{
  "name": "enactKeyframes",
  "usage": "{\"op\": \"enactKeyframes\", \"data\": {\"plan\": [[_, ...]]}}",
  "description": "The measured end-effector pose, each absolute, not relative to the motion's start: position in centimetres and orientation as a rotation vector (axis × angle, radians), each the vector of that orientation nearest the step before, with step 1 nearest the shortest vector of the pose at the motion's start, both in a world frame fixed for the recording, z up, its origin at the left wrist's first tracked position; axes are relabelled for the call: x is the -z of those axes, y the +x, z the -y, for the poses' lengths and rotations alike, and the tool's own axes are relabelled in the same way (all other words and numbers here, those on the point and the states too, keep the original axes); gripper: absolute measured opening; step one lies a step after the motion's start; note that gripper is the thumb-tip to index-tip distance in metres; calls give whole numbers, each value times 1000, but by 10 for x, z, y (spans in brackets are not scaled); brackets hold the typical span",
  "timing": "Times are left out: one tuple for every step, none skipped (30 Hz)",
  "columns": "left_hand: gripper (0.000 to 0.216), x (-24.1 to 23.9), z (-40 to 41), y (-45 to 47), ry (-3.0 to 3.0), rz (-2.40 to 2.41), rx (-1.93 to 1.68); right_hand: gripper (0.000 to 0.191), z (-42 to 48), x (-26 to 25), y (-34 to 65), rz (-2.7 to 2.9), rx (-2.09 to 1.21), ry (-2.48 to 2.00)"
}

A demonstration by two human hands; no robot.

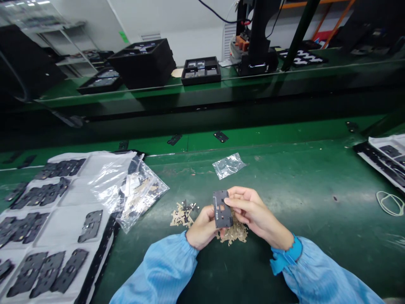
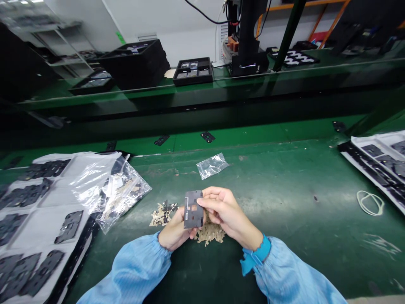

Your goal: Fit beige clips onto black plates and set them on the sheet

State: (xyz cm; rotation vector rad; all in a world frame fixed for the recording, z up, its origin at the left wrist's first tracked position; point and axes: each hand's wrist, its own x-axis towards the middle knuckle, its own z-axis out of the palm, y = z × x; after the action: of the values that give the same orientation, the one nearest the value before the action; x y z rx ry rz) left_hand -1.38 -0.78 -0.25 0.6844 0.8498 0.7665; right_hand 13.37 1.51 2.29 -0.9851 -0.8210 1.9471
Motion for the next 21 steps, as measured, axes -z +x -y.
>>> {"op": "enactKeyframes", "data": {"plan": [[26, 2, 8, -14, 669, -852, -766, 18, -15, -23, 134, 819, -1947, -981], [27, 2, 8, -13, 653, -858, -765, 17, -15, -23, 134, 817, -1948, -978], [27, 2, 8, -13, 640, -865, -763, 17, -15, -23, 134, 816, -1950, -975], [27, 2, 8, -13, 629, -869, -760, 17, -16, -23, 135, 814, -1952, -973], [26, 1, 8, -14, 620, -872, -760, 17, -16, -23, 135, 812, -1954, -975], [26, 1, 8, -14, 610, -871, -764, 18, -16, -23, 135, 809, -1955, -978], [26, 1, 8, -15, 597, -865, -772, 18, -16, -23, 135, 804, -1956, -981], [26, 1, 8, -16, 582, -858, -780, 17, -16, -23, 135, 798, -1958, -984], [27, 1, 7, -17, 571, -849, -783, 17, -16, -22, 135, 792, -1960, -983], [27, 1, 7, -18, 566, -841, -782, 16, -16, -22, 135, 788, -1963, -981], [26, 1, 6, -19, 567, -834, -782, 15, -16, -21, 136, 784, -1962, -978], [25, 0, 5, -20, 568, -828, -791, 15, -17, -21, 136, 780, -1959, -977], [24, 0, 4, -21, 567, -822, -812, 14, -17, -20, 137, 776, -1950, -981], [24, -1, 3, -21, 564, -816, -845, 14, -18, -20, 137, 774, -1935, -988], [26, -2, 2, -22, 563, -808, -886, 15, -18, -19, 137, 774, -1916, -1001], [28, -3, 2, -22, 579, -807, -920, 15, -19, -19, 137, 775, -1895, -1017], [27, -4, 2, -23, 617, -820, -942, 16, -19, -19, 137, 781, -1877, -1033], [25, -5, 1, -23, 675, -850, -957, 17, -20, -20, 136, 793, -1862, -1049], [21, -5, 1, -23, 742, -892, -968, 18, -20, -20, 135, 810, -1846, -1069], [17, -5, 1, -23, 802, -942, -983, 19, -20, -19, 134, 832, -1825, -1094], [15, -5, 1, -24, 845, -992, -1003, 21, -20, -19, 133, 859, -1797, -1120]]}}
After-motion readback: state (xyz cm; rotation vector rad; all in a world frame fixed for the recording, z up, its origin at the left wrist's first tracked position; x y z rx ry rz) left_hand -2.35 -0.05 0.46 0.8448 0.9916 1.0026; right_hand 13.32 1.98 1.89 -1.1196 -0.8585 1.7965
